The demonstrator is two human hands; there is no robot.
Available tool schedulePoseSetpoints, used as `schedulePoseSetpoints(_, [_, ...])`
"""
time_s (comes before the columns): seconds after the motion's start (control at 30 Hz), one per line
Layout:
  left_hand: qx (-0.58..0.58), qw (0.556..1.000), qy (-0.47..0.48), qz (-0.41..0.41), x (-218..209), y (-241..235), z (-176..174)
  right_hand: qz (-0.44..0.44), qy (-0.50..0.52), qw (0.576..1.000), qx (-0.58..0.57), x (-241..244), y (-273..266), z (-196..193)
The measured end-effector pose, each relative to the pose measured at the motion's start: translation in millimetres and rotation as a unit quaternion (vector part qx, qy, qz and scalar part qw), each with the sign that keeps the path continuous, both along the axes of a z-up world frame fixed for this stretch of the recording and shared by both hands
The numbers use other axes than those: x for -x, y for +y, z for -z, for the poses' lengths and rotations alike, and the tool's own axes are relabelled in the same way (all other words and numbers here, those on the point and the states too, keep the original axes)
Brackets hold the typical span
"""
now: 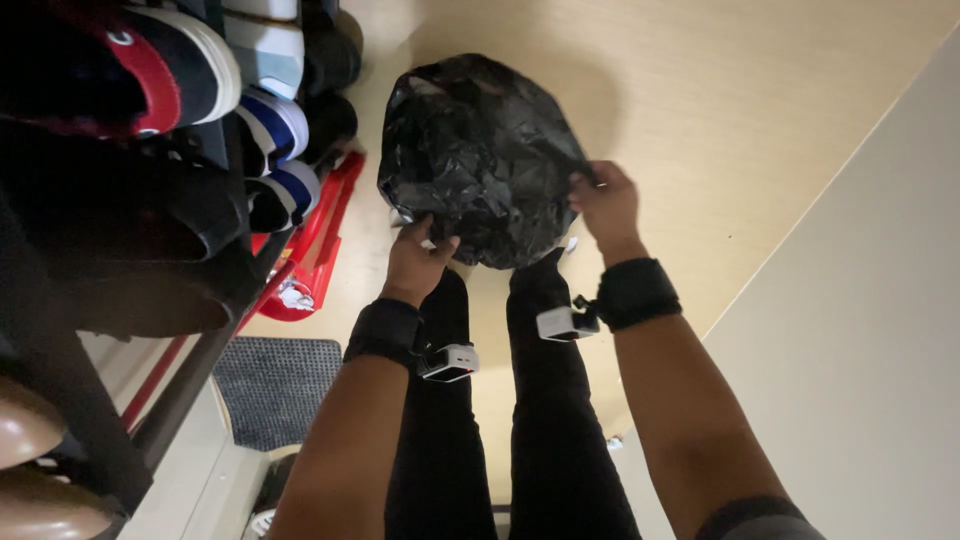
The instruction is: The person places a black trash bag into a white trash bin, then uses a red broom and dustpan to sweep debris into the bin. They adjust the trash bag inside the bin afterward.
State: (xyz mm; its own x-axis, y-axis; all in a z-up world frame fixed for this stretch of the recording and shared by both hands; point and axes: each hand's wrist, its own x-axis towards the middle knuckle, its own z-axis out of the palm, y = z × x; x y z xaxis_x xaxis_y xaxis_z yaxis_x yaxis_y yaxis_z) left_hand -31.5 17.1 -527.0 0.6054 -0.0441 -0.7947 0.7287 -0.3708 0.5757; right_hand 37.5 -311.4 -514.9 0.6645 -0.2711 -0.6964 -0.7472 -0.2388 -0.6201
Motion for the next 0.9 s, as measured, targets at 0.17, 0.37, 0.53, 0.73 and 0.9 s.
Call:
schedulePoseSetpoints(0.17, [-0.093, 0.990, -0.082, 0.064, -34.5, -4.1, -68.6, 0.079, -0.079, 0.994, 0.009, -0.4, -42.8, -10.1])
schedulePoseSetpoints(0.37, [-0.085, 0.979, -0.156, 0.099, -33.7, -7.3, -102.6, -0.076, -0.159, 0.981, 0.083, -7.0, -5.6, -78.9])
schedulePoseSetpoints(0.53, [-0.060, 0.989, -0.088, 0.103, -40.9, -17.2, -110.9, -0.240, -0.130, 0.962, -0.010, -28.5, 77.4, -145.5])
schedulePoseSetpoints(0.73, [-0.063, 0.986, -0.105, 0.111, -28.7, -10.1, -83.0, -0.498, -0.037, 0.860, 0.103, -66.9, 140.4, -127.6])
schedulePoseSetpoints(0.9, [-0.010, 0.998, 0.040, 0.038, -43.1, -5.8, -75.1, -0.531, 0.139, 0.835, 0.042, -53.9, 132.8, -36.9])
